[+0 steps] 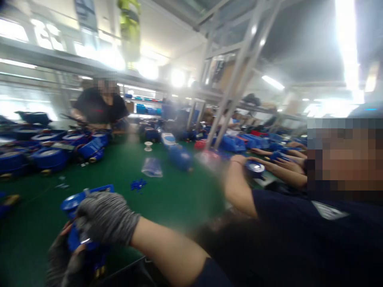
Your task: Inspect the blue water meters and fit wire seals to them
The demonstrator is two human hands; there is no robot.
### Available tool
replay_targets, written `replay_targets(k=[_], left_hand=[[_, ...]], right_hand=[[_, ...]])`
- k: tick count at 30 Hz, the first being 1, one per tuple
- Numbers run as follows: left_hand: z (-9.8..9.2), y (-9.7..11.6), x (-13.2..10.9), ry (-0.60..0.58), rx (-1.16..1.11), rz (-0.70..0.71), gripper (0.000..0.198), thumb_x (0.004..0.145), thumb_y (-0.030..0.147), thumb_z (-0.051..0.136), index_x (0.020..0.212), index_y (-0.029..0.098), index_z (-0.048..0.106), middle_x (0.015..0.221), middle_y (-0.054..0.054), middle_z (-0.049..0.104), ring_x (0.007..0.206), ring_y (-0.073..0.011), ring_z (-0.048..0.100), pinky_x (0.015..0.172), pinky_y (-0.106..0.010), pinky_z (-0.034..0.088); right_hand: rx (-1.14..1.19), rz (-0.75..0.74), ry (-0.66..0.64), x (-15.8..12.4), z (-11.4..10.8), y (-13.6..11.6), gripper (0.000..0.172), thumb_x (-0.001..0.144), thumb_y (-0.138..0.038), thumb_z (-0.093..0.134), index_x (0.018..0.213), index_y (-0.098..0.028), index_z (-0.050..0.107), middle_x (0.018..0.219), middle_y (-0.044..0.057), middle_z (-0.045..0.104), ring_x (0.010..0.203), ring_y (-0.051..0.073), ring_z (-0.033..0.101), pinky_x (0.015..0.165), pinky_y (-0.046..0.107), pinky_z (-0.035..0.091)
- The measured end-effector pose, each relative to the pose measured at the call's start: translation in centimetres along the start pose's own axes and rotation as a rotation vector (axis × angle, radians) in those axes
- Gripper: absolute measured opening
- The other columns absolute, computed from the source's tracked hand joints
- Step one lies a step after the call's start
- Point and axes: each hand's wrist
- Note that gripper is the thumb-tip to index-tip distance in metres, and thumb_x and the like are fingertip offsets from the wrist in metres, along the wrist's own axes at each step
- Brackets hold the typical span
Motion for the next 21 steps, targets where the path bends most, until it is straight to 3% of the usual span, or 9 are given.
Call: replay_targets(k=[2,4,11,17,21], left_hand=[[-2.5,-1.3,-1.4,0.220,-0.129,0.172,0.051,0.086,0.036,0.054,0.131,0.014,0.050,0.138,-0.015,0.054,0.128,-0.0262,0.052,0.101,-0.042,0.047],[-3.6,-2.0,-2.0,0.288,-0.213,0.335,0.058,0.084,0.040,0.061,0.136,0.021,0.046,0.146,-0.012,0.045,0.135,-0.0290,0.044,0.112,-0.047,0.036],[-3.4,-1.7,-1.8,0.235,-0.214,0.355,0.055,0.089,0.042,0.059,0.139,0.026,0.043,0.149,-0.011,0.041,0.138,-0.0284,0.038,0.116,-0.047,0.028],[-3.4,-1.7,-1.8,0.224,-0.252,0.332,0.059,0.087,0.043,0.062,0.139,0.024,0.042,0.150,-0.012,0.040,0.139,-0.0298,0.037,0.117,-0.049,0.026],[-3.4,-1.6,-1.9,0.219,-0.261,0.314,0.059,0.086,0.043,0.062,0.139,0.024,0.043,0.150,-0.012,0.040,0.140,-0.0302,0.037,0.117,-0.048,0.026]], right_hand=[[0.087,0.058,0.029,-0.2,-0.5,0.4,0.009,0.084,-0.022,0.065,0.089,-0.016,0.070,0.087,0.003,0.070,0.082,0.017,0.063,0.077,0.025,0.049],[0.157,0.067,0.027,0.0,-0.6,0.8,0.007,0.082,-0.016,0.065,0.087,-0.015,0.070,0.087,0.005,0.070,0.082,0.017,0.063,0.077,0.027,0.049],[0.062,-0.009,-0.033,1.3,0.5,-0.4,0.008,0.083,-0.018,0.064,0.080,-0.016,0.072,0.085,0.008,0.069,0.083,0.021,0.061,0.079,0.033,0.047],[-0.055,0.024,-0.125,2.4,0.7,-0.9,0.007,0.082,-0.019,0.066,0.079,-0.018,0.071,0.087,0.009,0.069,0.085,0.023,0.060,0.082,0.036,0.047],[-0.075,-0.061,-0.173,2.7,0.5,-0.7,0.009,0.083,-0.021,0.064,0.077,-0.017,0.071,0.084,0.009,0.069,0.080,0.024,0.061,0.081,0.037,0.048]])
Point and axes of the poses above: each hand's wrist, its own x-axis towards the middle knuckle, its own z-axis out of the palm, y = z × x
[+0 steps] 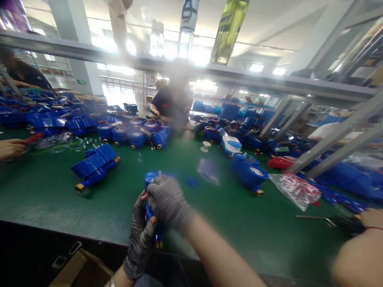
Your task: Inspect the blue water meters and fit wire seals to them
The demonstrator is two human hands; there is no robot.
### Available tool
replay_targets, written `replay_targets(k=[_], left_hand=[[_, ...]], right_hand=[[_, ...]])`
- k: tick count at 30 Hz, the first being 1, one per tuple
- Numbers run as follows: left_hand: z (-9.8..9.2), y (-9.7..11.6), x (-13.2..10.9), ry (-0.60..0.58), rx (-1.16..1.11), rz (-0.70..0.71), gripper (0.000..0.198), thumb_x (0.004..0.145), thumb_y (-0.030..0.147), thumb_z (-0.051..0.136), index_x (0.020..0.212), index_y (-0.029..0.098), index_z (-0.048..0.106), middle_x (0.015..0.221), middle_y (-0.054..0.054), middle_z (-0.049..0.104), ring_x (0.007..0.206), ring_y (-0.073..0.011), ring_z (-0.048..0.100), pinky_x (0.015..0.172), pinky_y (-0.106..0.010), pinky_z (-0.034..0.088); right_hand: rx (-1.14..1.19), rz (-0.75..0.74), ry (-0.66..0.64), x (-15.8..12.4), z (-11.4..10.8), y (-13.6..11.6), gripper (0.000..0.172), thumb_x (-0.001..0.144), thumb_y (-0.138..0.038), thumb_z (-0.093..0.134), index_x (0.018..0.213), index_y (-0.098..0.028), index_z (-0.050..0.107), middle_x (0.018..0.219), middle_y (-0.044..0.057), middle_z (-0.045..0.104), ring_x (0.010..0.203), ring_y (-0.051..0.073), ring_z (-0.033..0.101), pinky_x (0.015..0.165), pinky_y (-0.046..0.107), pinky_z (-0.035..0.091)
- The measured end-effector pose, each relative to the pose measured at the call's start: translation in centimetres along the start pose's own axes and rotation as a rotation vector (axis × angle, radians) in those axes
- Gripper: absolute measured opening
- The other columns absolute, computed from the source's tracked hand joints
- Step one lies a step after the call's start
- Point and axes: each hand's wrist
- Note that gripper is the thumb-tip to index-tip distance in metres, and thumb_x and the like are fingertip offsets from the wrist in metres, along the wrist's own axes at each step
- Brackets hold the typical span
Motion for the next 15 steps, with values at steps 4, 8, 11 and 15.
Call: replay_targets(k=[4,8,11,15], left_hand=[[0.0,-0.2,0.0,0.027,-0.004,-0.009,0.059,0.085,0.043,0.062,0.138,0.024,0.045,0.151,-0.012,0.040,0.140,-0.0314,0.036,0.118,-0.049,0.026],[-0.1,-0.7,0.1,0.013,-0.039,-0.014,0.059,0.085,0.042,0.063,0.139,0.027,0.044,0.152,-0.011,0.039,0.141,-0.0318,0.037,0.117,-0.050,0.028],[-0.3,-0.7,0.2,0.003,-0.049,-0.020,0.057,0.086,0.042,0.063,0.138,0.027,0.046,0.152,-0.011,0.040,0.141,-0.0322,0.036,0.117,-0.051,0.027],[-0.4,-0.3,0.2,-0.029,-0.032,-0.009,0.056,0.088,0.041,0.061,0.139,0.027,0.045,0.152,-0.010,0.039,0.141,-0.0303,0.036,0.118,-0.049,0.028]], right_hand=[[-0.013,-0.094,0.021,-0.4,0.2,0.4,0.013,0.086,-0.024,0.061,0.081,-0.018,0.071,0.087,0.009,0.069,0.082,0.025,0.061,0.078,0.039,0.047],[-0.027,-0.205,0.042,-1.6,0.5,0.8,0.014,0.087,-0.028,0.059,0.090,-0.019,0.070,0.095,0.009,0.069,0.088,0.026,0.059,0.081,0.040,0.045],[-0.054,-0.229,0.043,-2.3,0.5,1.1,0.014,0.087,-0.028,0.060,0.091,-0.020,0.070,0.098,0.008,0.069,0.091,0.026,0.059,0.082,0.041,0.045],[-0.035,-0.178,0.037,-2.4,0.7,0.8,0.010,0.087,-0.028,0.061,0.087,-0.021,0.069,0.094,0.006,0.071,0.091,0.026,0.061,0.083,0.042,0.045]])
Point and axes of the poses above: each hand's wrist, its own x-axis towards the middle knuckle, its own z-axis out of the palm, y = z × x
